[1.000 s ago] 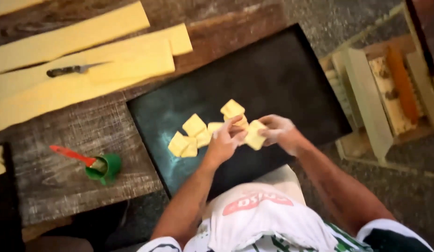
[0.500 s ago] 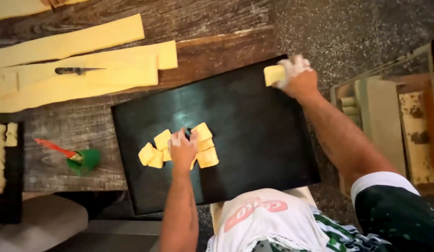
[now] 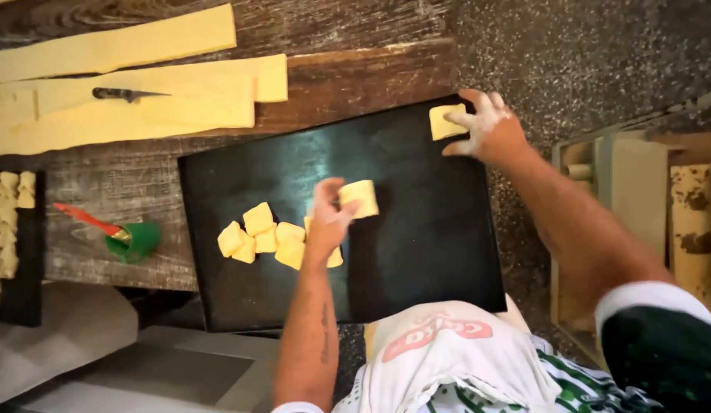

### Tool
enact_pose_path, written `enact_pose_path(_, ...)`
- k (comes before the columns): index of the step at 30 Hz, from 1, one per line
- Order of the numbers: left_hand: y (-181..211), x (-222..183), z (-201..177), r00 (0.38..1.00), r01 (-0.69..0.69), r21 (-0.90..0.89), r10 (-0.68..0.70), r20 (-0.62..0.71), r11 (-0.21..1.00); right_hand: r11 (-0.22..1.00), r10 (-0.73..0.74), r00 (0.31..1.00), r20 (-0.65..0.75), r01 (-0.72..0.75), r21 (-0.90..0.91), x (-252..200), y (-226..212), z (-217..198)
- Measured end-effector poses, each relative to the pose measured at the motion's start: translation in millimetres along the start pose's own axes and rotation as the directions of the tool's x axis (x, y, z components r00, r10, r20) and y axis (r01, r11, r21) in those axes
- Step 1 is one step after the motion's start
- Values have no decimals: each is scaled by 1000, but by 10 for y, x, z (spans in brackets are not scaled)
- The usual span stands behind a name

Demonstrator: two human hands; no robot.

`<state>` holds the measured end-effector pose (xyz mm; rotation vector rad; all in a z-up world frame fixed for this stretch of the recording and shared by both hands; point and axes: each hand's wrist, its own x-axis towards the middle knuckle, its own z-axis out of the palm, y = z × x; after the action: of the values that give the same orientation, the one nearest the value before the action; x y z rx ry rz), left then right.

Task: Shaping pre-cut dough squares into knots and arranging them on a baking tray

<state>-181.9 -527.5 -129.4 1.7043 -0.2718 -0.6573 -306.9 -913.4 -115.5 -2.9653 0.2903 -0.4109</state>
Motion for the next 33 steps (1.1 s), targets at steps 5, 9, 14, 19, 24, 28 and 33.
enact_pose_path(5, 574, 312, 1028, 929, -44, 68, 15, 371, 997, 712, 160, 981, 112, -193, 675, -514, -548, 28)
enact_pose_path(9, 15, 729, 1589, 957, -106, 215, 41, 288, 971, 600, 515, 783, 350, -621, 505, -811, -451, 260)
enact_pose_path(14, 186, 504, 1560, 917, -368, 556, 191, 350, 745, 980, 198, 978, 63, -200, 22, -771, -486, -132)
enact_pose_path(19, -76, 516, 1753, 835, -549, 570, 431, 342, 611, 992, -116, 990, -79, 120, 49, -723, -206, 20)
enact_pose_path(24, -44, 381, 1588, 858, -513, 572, 368, 358, 640, 978, -145, 977, -160, 165, 124, -735, -73, 141)
enact_pose_path(28, 155, -14, 982, 888, -457, 616, 369, 275, 641, 961, -195, 965, -174, 223, 160, -701, -77, 49)
enact_pose_path(33, -34, -365, -314, 966, -55, 982, 258, 7, 181, 987, -156, 986, -66, 153, -51, -757, -198, -116)
